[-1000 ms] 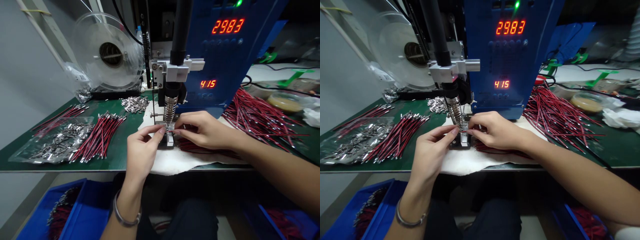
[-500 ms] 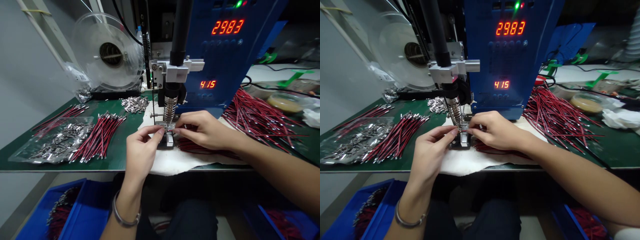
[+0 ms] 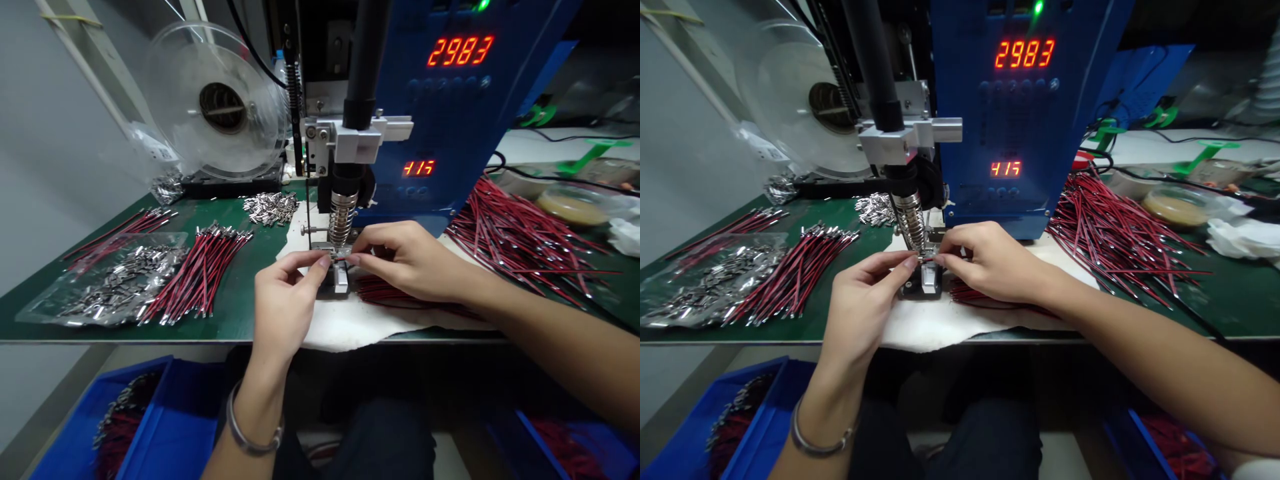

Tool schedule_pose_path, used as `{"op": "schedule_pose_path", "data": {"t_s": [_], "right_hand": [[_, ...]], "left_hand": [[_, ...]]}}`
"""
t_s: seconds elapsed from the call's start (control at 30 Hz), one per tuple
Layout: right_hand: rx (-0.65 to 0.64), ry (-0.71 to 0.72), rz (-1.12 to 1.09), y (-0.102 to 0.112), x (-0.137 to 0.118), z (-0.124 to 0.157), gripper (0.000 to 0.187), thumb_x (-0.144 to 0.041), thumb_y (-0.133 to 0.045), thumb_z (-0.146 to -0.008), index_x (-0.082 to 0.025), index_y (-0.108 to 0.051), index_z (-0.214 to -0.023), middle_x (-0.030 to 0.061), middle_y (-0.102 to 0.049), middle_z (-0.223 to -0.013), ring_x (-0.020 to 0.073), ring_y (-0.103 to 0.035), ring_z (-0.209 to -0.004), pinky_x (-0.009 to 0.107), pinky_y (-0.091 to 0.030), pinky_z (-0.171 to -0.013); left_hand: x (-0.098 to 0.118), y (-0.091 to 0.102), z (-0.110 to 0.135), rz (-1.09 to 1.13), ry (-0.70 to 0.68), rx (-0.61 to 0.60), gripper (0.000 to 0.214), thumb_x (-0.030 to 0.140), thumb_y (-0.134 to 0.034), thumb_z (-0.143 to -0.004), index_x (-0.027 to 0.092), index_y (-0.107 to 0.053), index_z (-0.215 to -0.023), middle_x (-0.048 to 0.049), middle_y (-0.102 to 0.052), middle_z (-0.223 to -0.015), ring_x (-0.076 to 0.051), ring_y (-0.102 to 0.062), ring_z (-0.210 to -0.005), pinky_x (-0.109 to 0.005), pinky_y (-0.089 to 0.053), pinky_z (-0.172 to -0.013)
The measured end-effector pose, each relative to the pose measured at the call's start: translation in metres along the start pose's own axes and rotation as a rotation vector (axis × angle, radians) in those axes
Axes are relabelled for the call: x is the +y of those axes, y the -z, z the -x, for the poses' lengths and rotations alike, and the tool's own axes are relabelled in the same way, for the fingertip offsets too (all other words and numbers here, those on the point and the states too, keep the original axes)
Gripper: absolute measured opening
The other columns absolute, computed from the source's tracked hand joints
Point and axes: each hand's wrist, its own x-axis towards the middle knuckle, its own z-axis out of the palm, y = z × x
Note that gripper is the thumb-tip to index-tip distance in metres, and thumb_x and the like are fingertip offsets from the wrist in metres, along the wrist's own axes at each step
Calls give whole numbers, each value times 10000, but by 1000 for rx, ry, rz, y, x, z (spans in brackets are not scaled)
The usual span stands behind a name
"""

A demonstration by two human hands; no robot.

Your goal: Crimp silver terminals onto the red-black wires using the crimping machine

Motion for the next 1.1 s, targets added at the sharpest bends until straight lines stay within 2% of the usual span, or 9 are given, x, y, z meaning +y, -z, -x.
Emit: {"op": "schedule_pose_path", "data": {"t_s": [0.4,1.1], "right_hand": [[8,-218,-60,-3,-6,0,205,-280,-572,-860,-139,-688,-767,-17,-611,-634,77,-479,-553,215,-345,-541],[17,-269,-113,-4,-8,1,191,-290,-569,-856,-162,-686,-776,-18,-641,-679,87,-518,-600,201,-378,-565]], "left_hand": [[1,-1,1,-4,15,16,172,359,-732,-727,221,-767,-823,-28,-711,-756,-105,-589,-649,-192,-444,-603],[0,-1,1,4,18,27,192,354,-739,-716,197,-766,-822,-39,-711,-769,-128,-598,-679,-220,-450,-624]]}}
